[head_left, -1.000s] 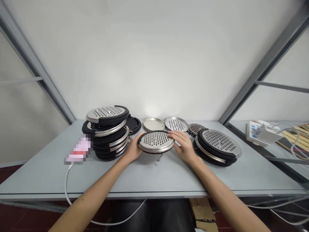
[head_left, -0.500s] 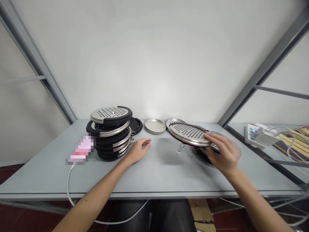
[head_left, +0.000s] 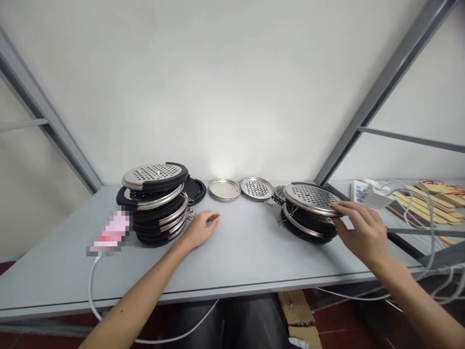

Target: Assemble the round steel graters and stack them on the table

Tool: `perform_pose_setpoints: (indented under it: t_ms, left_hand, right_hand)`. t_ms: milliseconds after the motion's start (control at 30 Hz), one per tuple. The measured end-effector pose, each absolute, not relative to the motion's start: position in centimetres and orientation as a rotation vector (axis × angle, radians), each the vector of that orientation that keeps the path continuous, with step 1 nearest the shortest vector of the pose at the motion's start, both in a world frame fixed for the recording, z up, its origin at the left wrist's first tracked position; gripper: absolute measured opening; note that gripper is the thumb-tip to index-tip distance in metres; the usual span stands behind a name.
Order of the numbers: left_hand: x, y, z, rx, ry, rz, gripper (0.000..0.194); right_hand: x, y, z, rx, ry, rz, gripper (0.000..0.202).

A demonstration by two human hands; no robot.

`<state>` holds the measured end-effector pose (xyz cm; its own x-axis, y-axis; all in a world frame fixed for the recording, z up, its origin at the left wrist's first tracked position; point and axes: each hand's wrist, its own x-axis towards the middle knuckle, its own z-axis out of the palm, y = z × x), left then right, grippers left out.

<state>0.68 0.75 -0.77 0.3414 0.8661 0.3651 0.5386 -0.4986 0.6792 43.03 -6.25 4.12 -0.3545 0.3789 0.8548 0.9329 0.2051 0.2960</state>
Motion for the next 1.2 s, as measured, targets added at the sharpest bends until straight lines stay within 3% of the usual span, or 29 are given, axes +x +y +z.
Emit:
perform_pose_setpoints:
  t_ms: [200, 600, 800, 1033, 1100, 1200]
  left_hand:
    - [0.6, 0.8, -0.8, 2.209, 1.21, 0.989, 0.02]
    - [0.6, 0.4, -1.1, 2.418, 1.156, 0.874, 0.019]
    - [0.6, 0.5, -1.1, 2.422, 1.14, 0.879, 0.017]
    - [0.6, 0.5, -1.1, 2.427, 1.131, 0.866, 0.018]
    - [0.6, 0.5, -1.0, 2.426, 1.131, 0.86, 0.019]
    - [0.6, 0.5, -0.9, 2.428, 1.126, 0.859, 0.019]
  right_hand:
    - [43.5, -7.0, 2.4, -1.345, -1.872, -0.976, 0.032]
    - [44.2, -8.0, 1.3, -1.238, -1.831, -1.078, 0.061]
    - [44.0, -7.5, 1.6, -1.129, -1.886, -0.965, 0.055]
    - [42.8, -8.2, 2.4, -1.246, -1.882, -0.735, 0.034]
    - [42.1, -8.1, 3.6, -1.404, -1.836, -0.642, 0.04]
    - [41.3, -7.0, 6.2, -1.75, -1.81, -0.355, 0.067]
